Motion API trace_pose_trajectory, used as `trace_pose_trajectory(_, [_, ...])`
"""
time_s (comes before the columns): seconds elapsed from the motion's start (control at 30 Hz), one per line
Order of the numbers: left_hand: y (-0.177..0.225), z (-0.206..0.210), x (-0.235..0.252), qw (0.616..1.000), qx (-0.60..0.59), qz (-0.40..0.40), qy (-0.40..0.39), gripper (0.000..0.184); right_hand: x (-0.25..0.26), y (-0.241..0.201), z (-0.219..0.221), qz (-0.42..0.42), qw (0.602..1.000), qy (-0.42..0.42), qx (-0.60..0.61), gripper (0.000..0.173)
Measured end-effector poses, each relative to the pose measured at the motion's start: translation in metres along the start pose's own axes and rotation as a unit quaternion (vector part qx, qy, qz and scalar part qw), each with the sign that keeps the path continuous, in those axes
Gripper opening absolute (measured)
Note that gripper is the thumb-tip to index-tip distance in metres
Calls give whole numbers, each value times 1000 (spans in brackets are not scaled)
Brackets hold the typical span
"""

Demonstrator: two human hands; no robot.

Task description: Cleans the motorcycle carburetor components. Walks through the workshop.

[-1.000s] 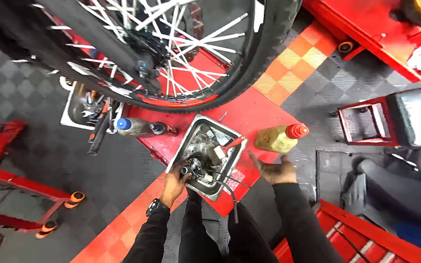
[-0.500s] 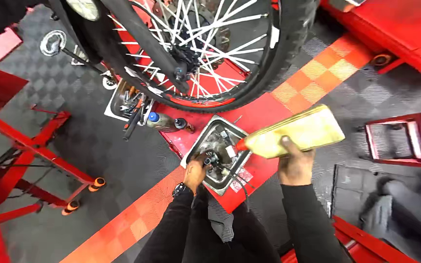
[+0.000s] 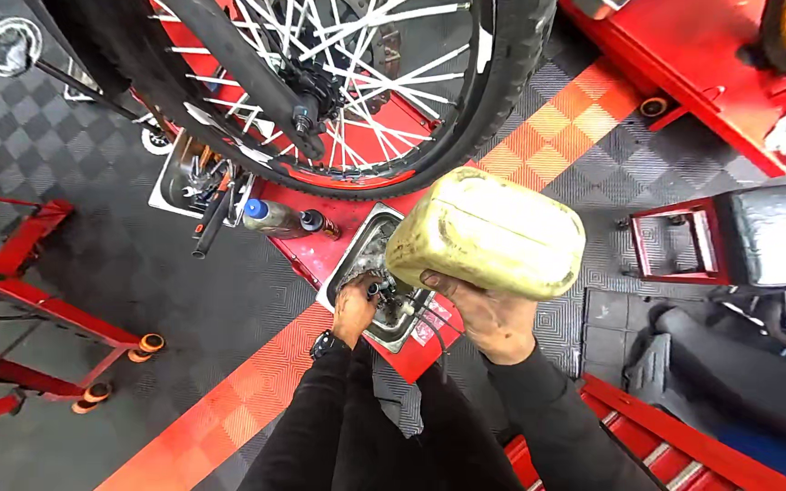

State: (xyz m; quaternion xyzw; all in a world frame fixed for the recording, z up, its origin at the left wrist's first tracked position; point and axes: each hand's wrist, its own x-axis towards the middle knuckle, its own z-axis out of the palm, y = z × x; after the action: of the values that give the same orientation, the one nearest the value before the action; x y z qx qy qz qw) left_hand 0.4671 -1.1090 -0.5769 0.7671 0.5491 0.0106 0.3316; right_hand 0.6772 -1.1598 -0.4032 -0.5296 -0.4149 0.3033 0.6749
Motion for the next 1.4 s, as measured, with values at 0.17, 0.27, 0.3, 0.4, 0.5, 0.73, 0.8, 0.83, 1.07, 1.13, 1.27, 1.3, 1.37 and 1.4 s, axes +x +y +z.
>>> trace_pose_trajectory(0.17, [-6,-10,0,1000,-20,-17,-7,29,4,-4,9,-4,1000,-7,1,84])
trace_pose_trajectory(0.27, [-14,-14,4,999,-20,-39,-23,33,7,-3,11,-8,1000,-21,-7,82])
trace_pose_trajectory(0.3, [-16,-15,6,998,-18,-43,-30,35,8,-3,12,-4,1000,-19,3,83])
trace_pose_trajectory(0.4, [-16,-18,10,999,-11,-38,-33,34,11,-4,15,6,999,-22,26,87])
trace_pose_trajectory(0.5, [-20,-17,17,999,-10,-24,-32,33,14,-4,18,7,999,-32,35,87])
trace_pose_trajectory(0.73, [-16,-17,23,998,-25,-21,-44,32,13,-2,17,-16,1000,-8,-7,85])
trace_pose_trajectory(0.8, [-16,-14,23,998,-47,-15,-31,33,12,-3,18,-12,1000,-11,15,85])
trace_pose_trajectory(0.83, [-18,-12,24,998,-60,-12,-18,33,11,-3,18,-11,1000,-14,23,85])
trace_pose_trajectory(1.07, [-45,-8,30,980,-150,-128,-12,38,6,3,23,-9,999,17,28,84])
trace_pose_trajectory(1.13, [-56,-5,29,977,-166,-135,-17,41,3,5,25,-12,999,24,17,81])
trace_pose_trajectory(1.27, [-67,2,20,973,-195,-125,-22,52,0,8,32,9,998,11,59,79])
trace_pose_trajectory(1.3, [-68,4,18,972,-200,-119,-25,57,0,9,33,8,998,8,56,77])
trace_pose_trajectory(1.37, [-69,8,14,969,-220,-114,-23,62,0,9,36,8,998,-1,56,78])
trace_pose_trajectory(1.4, [-69,10,12,964,-239,-117,-21,63,0,8,37,6,998,-8,54,78])
